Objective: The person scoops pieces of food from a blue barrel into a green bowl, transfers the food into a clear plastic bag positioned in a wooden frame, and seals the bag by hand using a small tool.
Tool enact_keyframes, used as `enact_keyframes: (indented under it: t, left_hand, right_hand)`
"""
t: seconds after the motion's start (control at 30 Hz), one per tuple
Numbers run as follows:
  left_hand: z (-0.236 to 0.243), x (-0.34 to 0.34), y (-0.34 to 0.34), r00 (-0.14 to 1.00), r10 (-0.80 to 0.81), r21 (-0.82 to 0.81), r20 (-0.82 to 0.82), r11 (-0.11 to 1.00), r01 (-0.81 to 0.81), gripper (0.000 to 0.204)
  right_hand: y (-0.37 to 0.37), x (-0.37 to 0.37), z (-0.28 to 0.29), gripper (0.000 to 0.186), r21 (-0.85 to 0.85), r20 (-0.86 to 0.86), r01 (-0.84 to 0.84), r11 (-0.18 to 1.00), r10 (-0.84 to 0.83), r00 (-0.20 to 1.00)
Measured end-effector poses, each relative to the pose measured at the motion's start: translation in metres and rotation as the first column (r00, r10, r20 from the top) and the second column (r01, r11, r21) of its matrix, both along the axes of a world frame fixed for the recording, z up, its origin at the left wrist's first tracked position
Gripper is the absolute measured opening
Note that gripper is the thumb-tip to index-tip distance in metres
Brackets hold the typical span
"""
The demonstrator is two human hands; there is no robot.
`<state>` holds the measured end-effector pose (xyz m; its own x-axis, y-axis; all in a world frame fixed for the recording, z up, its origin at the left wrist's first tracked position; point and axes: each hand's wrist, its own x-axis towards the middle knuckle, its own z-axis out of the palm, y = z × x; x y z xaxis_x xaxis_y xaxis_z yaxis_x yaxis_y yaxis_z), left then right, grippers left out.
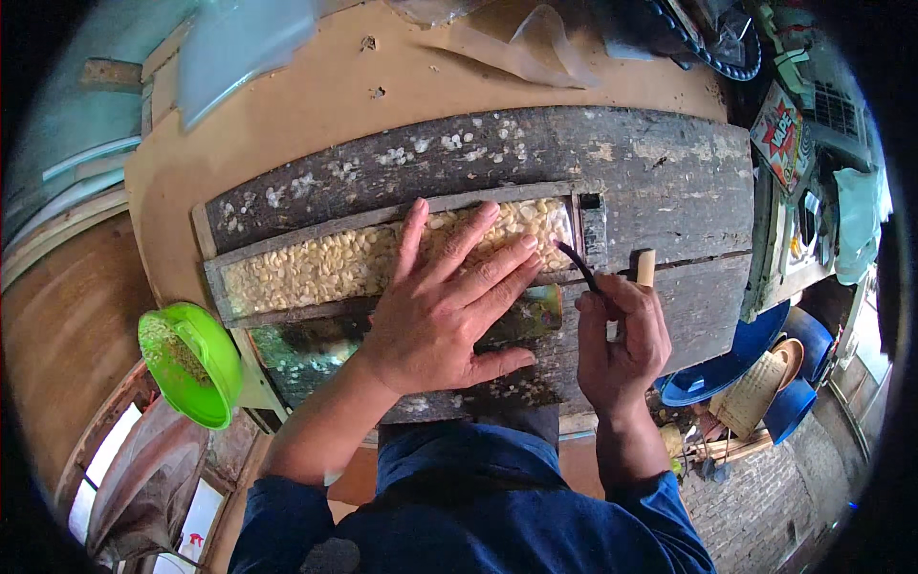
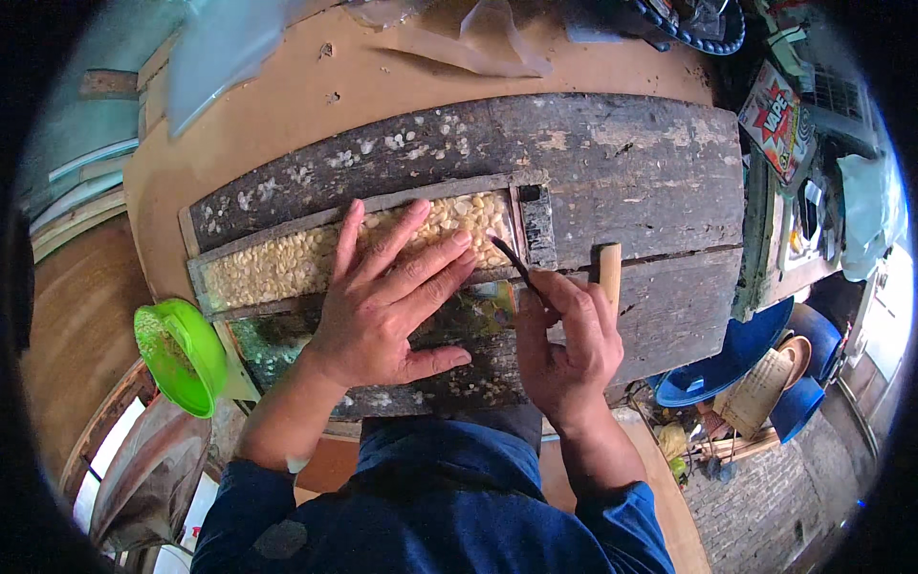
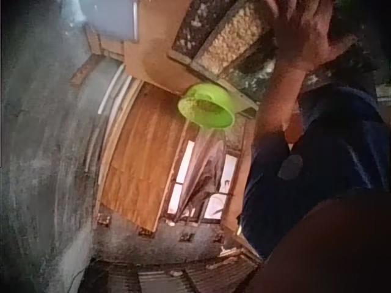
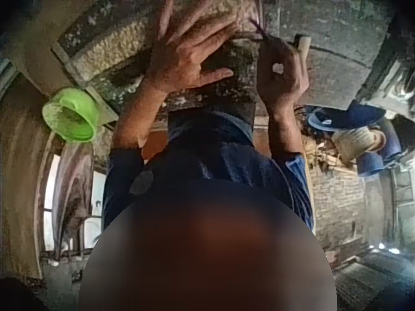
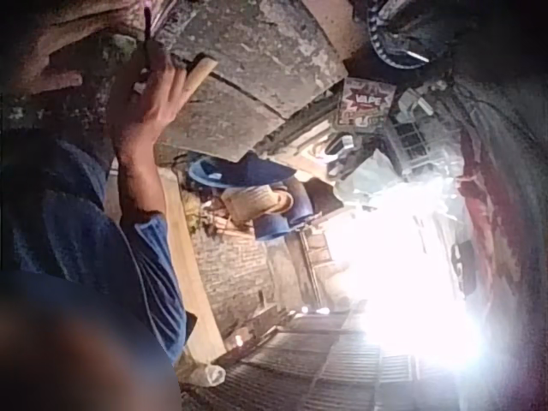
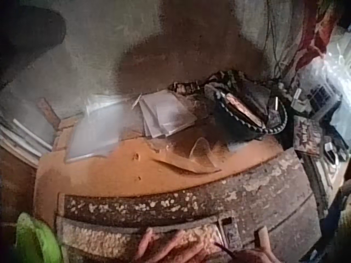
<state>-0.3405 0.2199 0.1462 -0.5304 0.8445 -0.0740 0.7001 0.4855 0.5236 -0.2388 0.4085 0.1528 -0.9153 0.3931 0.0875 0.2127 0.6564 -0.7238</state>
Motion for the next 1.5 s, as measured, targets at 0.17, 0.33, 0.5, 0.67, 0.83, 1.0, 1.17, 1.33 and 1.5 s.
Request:
enact_keyframes:
  t: [0.17, 0.33, 0.5, 0.67, 0.83, 1.0, 1.17, 1.33, 1.5]
  left_hand:
    - [0.000, -0.001, -0.001, 1.000, -0.005, 0.001, 0.018, 1.000, 0.005, 0.073]
    - [0.000, -0.001, -0.001, 1.000, -0.001, 0.002, 0.027, 1.000, 0.001, 0.072]
    - [0.003, 0.001, 0.001, 1.000, 0.008, -0.017, -0.011, 1.000, -0.009, 0.074]
    - [0.006, 0.004, 0.012, 0.997, 0.073, -0.010, 0.001, 0.997, -0.073, 0.079]
    - [0.007, 0.007, 0.019, 0.992, 0.107, -0.010, 0.063, 0.994, -0.107, 0.079]
    - [0.010, 0.010, -0.002, 0.991, 0.130, 0.008, 0.034, 0.991, -0.130, 0.077]
    - [0.006, 0.012, -0.025, 0.993, 0.108, -0.008, 0.041, 0.994, -0.107, 0.075]
    - [0.004, 0.013, -0.026, 0.993, 0.113, 0.021, 0.034, 0.993, -0.114, 0.075]
    - [0.002, 0.013, -0.028, 0.994, 0.108, 0.036, 0.036, 0.993, -0.109, 0.075]
  right_hand:
    - [-0.004, -0.004, -0.001, 0.027, 0.150, 0.019, -0.047, 0.988, 0.045, 0.999]
    - [-0.004, -0.009, 0.002, 0.027, 0.215, -0.062, -0.115, 0.970, 0.131, 0.989]
    - [0.004, 0.000, 0.006, 0.026, 0.082, -0.042, 0.026, 0.996, -0.022, 0.999]
    - [0.011, 0.009, -0.001, 0.026, 0.050, -0.049, 0.072, 0.996, -0.069, 0.996]
    - [0.011, 0.010, 0.000, 0.025, 0.046, -0.035, 0.070, 0.997, -0.068, 0.997]
    - [0.006, 0.006, 0.004, 0.024, 0.014, -0.032, 0.044, 0.999, -0.044, 0.999]
    - [-0.006, 0.001, 0.005, 0.024, -0.005, -0.007, -0.024, 1.000, 0.024, 1.000]
    - [-0.015, -0.009, 0.002, 0.026, 0.080, -0.012, -0.102, 0.992, 0.104, 0.995]
    - [-0.019, -0.011, 0.003, 0.026, 0.122, -0.018, -0.115, 0.986, 0.118, 0.993]
